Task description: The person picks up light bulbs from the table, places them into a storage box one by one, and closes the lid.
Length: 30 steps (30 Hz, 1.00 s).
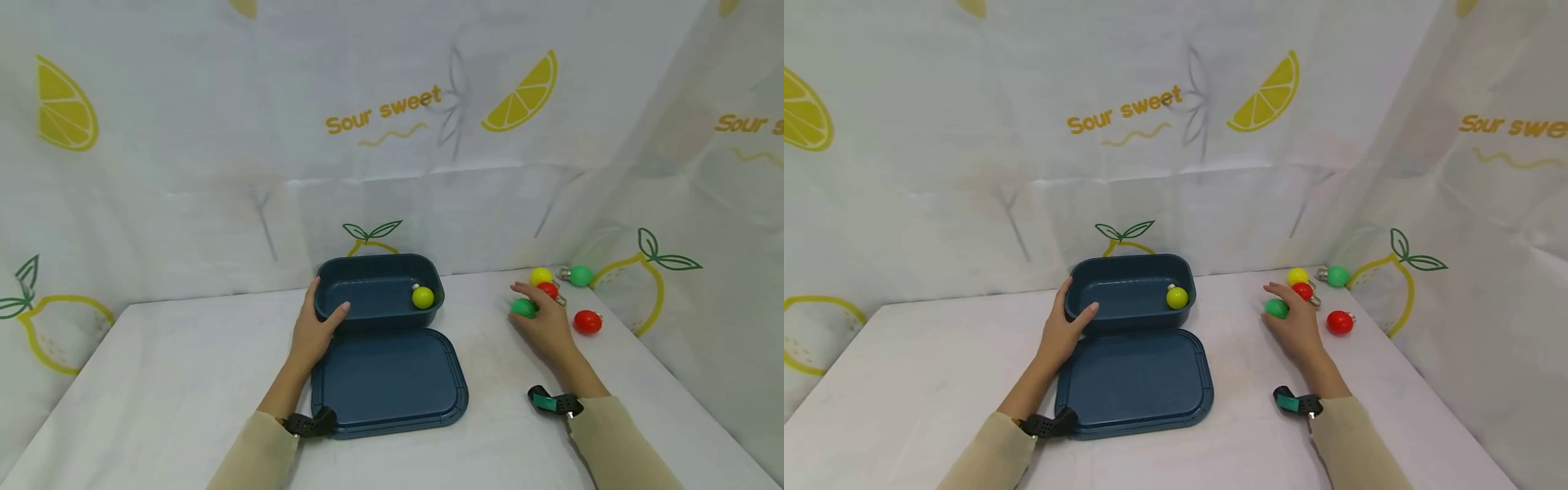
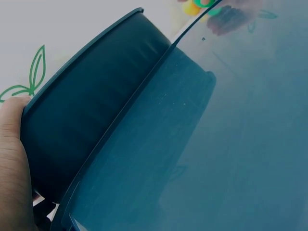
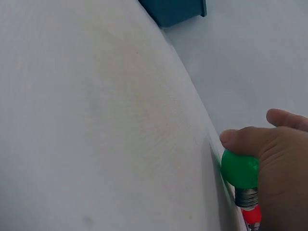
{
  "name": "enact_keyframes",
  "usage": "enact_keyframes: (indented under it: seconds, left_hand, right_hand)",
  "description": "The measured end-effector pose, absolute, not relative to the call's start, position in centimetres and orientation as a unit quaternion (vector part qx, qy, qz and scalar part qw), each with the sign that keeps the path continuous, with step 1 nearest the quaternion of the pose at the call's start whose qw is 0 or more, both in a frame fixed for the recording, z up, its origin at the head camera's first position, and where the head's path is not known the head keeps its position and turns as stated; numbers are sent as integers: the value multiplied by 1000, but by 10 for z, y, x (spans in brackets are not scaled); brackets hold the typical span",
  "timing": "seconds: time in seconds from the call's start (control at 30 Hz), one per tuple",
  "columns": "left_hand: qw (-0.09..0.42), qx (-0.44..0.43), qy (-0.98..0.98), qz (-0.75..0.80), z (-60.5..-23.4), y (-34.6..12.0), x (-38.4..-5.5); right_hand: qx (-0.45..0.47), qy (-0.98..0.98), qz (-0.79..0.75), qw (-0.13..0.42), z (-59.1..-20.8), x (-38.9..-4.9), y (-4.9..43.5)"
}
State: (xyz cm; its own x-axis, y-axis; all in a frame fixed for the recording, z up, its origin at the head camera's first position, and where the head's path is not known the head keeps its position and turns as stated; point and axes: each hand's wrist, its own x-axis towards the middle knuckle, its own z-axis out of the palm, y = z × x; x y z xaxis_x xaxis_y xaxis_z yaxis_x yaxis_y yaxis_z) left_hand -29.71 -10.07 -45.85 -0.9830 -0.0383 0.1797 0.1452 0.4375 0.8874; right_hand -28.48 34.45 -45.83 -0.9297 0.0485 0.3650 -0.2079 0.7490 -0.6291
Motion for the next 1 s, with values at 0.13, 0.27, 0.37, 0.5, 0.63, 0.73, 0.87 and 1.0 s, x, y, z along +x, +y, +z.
enact_keyframes:
  seconds: [0.13,0.27,0.37,0.5,0.63,0.73,0.87,1.0]
  left_hand:
    - [86,-32,-843,-529,-458,-101,-297]
    - [88,-32,-842,-532,-458,-101,-297]
    - [89,-33,-842,-532,-457,-102,-297]
    - [89,-35,-843,-529,-457,-102,-297]
    - [90,-35,-844,-528,-457,-102,-297]
    - [91,-34,-844,-527,-458,-102,-298]
    - [89,-35,-845,-527,-459,-101,-299]
    - [90,-37,-842,-530,-459,-100,-299]
  right_hand:
    - [62,-918,324,220,-462,-286,343]
    - [56,-916,321,232,-464,-286,342]
    - [41,-919,323,224,-466,-284,343]
    - [10,-918,330,222,-466,-281,342]
    - [-4,-915,330,231,-466,-281,342]
    - [-3,-916,328,230,-467,-282,342]
    - [-5,-920,326,218,-467,-281,343]
    - [-3,-925,316,212,-466,-281,343]
